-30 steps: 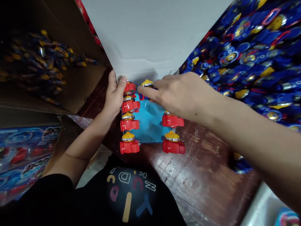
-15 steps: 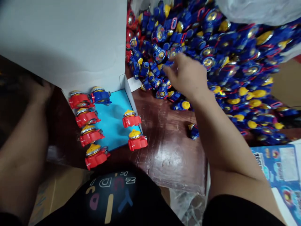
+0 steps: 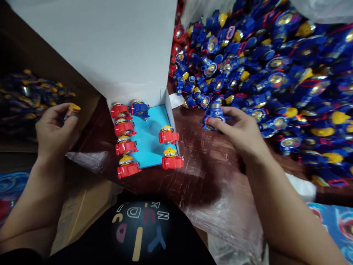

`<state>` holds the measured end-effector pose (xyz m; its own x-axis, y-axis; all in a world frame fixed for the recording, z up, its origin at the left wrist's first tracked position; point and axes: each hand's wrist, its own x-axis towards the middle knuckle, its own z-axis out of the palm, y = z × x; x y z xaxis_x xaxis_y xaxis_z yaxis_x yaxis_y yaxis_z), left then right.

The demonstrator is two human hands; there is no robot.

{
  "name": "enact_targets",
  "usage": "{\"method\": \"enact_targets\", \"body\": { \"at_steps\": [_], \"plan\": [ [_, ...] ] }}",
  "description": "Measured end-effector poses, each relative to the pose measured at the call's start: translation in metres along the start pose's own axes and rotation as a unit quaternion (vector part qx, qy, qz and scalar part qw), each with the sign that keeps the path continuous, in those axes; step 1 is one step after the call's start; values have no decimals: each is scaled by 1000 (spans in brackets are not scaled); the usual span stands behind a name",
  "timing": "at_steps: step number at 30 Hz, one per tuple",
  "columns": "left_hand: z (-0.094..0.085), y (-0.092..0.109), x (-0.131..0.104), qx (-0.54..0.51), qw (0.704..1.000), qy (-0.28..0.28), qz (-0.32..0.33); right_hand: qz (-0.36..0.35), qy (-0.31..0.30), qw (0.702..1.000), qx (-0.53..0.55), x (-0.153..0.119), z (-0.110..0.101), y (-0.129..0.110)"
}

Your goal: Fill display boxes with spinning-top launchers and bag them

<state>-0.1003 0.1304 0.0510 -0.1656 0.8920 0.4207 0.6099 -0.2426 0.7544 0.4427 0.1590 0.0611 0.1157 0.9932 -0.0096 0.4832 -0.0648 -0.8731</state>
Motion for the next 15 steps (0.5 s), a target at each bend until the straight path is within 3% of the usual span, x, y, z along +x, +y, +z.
{"method": "enact_targets", "body": {
  "at_steps": [1, 3, 4, 6, 9, 12, 15],
  "plan": [
    [0, 29, -13, -18, 1000, -15, -13, -35, -24, 997, 62, -10, 0, -17],
    [8, 85, -34, -58, 993, -103, -10, -135, -95, 972, 167, -31, 8, -54],
    [16, 109, -41, -82, 983, -161, 7, -201, -137, 954, 175, -40, 16, -71],
    [32, 143, -49, -121, 957, -262, 39, -341, -193, 916, 85, -54, 35, -100],
    [47, 161, -53, -150, 926, -341, 56, -448, -211, 867, -64, -65, 57, -120],
    [49, 160, -54, -136, 915, -372, 77, -458, -247, 852, -58, -68, 63, -119],
    [48, 158, -57, -83, 914, -354, 177, -463, -291, 836, -43, -70, 60, -117]
  ]
}}
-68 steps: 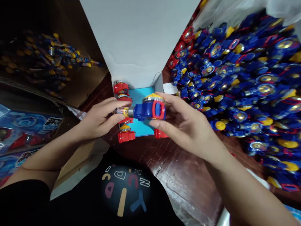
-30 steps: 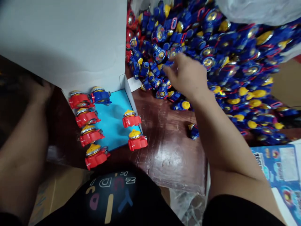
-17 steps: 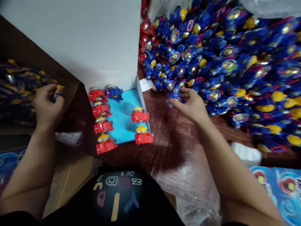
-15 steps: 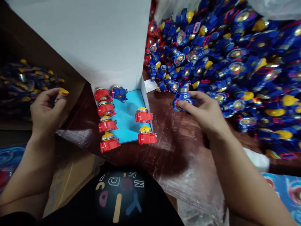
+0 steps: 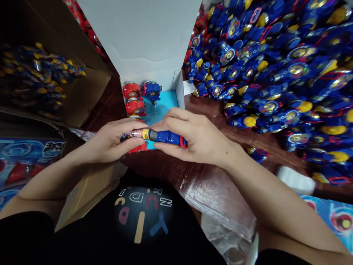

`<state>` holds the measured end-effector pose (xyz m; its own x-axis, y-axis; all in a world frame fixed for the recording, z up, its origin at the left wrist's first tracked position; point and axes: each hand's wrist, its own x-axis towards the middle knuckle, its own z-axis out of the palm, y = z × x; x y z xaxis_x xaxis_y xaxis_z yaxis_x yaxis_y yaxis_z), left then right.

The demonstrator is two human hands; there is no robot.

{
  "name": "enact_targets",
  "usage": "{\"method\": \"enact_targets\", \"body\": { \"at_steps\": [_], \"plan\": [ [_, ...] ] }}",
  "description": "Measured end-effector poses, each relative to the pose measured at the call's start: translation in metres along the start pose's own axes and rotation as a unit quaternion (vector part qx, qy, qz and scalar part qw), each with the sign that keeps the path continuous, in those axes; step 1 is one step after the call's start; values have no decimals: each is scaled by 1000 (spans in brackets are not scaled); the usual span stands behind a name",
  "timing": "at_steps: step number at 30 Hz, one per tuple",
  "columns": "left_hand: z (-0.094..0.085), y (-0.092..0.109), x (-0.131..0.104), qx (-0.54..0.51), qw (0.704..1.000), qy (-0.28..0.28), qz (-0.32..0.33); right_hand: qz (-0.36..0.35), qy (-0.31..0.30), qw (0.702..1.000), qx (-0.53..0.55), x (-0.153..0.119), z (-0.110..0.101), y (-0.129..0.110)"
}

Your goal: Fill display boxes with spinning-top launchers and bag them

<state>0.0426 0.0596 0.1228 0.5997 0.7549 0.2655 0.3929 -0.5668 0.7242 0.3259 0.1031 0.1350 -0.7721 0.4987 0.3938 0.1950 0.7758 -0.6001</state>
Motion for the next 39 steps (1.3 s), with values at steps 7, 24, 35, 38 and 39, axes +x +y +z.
{"method": "enact_targets", "body": {
  "at_steps": [7, 24, 35, 38, 39],
  "plan": [
    [9, -15, -5, 258, 940, 75, 212, 266, -60, 930, 247, 12, 5, -8],
    [-36, -17, 13, -180, 971, -152, -38, -80, -88, 982, -149, 39, -20, -16],
    [-28, 3, -1, 296, 942, -4, 160, 159, -30, 973, 162, 31, -1, -22],
    [-27, -2, -1, 296, 947, 28, 122, 196, 9, 970, 142, 30, 2, -16],
    [-27, -4, -2, 268, 958, 35, 100, 188, 10, 974, 124, 29, 1, -16]
  ]
}}
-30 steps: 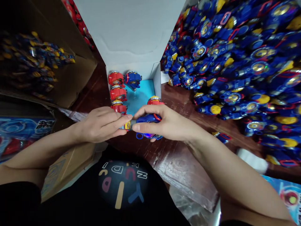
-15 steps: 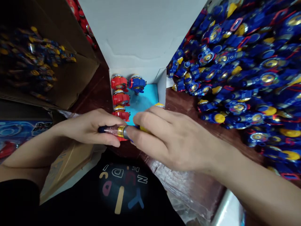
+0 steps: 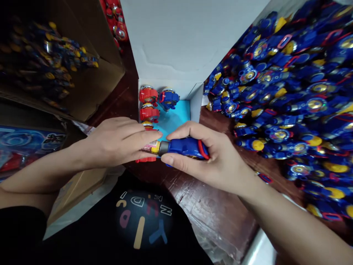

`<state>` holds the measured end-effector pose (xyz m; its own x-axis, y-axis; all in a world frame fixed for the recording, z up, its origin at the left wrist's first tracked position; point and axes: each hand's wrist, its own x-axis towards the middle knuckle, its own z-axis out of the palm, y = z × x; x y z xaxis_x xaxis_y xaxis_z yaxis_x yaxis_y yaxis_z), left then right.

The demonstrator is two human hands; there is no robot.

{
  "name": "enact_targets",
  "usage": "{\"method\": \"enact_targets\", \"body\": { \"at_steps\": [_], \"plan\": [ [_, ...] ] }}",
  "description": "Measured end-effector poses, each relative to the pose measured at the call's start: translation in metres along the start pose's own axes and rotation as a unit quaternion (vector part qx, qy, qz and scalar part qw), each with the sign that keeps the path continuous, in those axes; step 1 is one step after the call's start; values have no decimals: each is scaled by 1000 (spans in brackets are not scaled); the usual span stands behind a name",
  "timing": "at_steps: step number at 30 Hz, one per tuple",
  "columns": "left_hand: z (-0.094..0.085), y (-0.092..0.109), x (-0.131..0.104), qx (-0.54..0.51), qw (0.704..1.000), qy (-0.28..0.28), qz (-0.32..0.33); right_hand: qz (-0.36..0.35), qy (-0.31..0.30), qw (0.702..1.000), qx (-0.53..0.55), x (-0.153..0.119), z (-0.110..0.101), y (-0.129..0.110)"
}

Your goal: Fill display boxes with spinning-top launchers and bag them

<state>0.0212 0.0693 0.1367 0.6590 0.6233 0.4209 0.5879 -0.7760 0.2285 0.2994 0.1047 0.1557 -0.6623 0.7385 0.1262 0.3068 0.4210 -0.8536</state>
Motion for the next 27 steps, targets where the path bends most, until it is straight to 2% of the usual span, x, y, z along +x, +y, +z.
{"method": "enact_targets", "body": {
  "at_steps": [2, 4, 6, 8, 9, 11, 13, 15, 18, 20, 22, 25, 27],
  "plan": [
    [3, -3, -2, -77, 996, -11, -47, -37, -3, 999, -33, 0, -4, -3],
    [7, -3, -4, -126, 990, -13, -56, -34, -13, 998, -41, 0, -7, -6],
    [11, -3, -4, -96, 994, 51, -8, 45, -31, 998, 5, 2, -10, -7],
    [15, -3, -2, -22, 988, 144, 45, 145, -39, 985, 87, 6, -15, -7],
    [17, -4, 0, 4, 984, 172, 49, 168, -29, 980, 108, 8, -18, -6],
    [19, -13, 5, -2, 985, 173, -3, 131, 26, 989, 56, 15, -30, -2],
    [22, -27, 10, -49, 983, 142, -102, 23, 58, 993, -101, 24, -42, 6],
    [30, -45, 14, -89, 973, 119, -178, -58, 20, 959, -275, 36, -48, 17],
    [50, -69, 17, -109, 966, 106, -208, -67, -99, 886, -447, 56, -39, 35],
    [66, -79, 16, -108, 967, 93, -209, -51, -152, 858, -488, 69, -25, 42],
    [78, -82, 15, -102, 968, 76, -215, -58, -186, 850, -489, 79, -11, 46],
    [86, -76, 14, -94, 970, 63, -214, -105, -220, 839, -487, 86, 0, 53],
    [87, -74, 15, -94, 969, 82, -213, -129, -221, 831, -494, 87, 3, 64]
  ]
}}
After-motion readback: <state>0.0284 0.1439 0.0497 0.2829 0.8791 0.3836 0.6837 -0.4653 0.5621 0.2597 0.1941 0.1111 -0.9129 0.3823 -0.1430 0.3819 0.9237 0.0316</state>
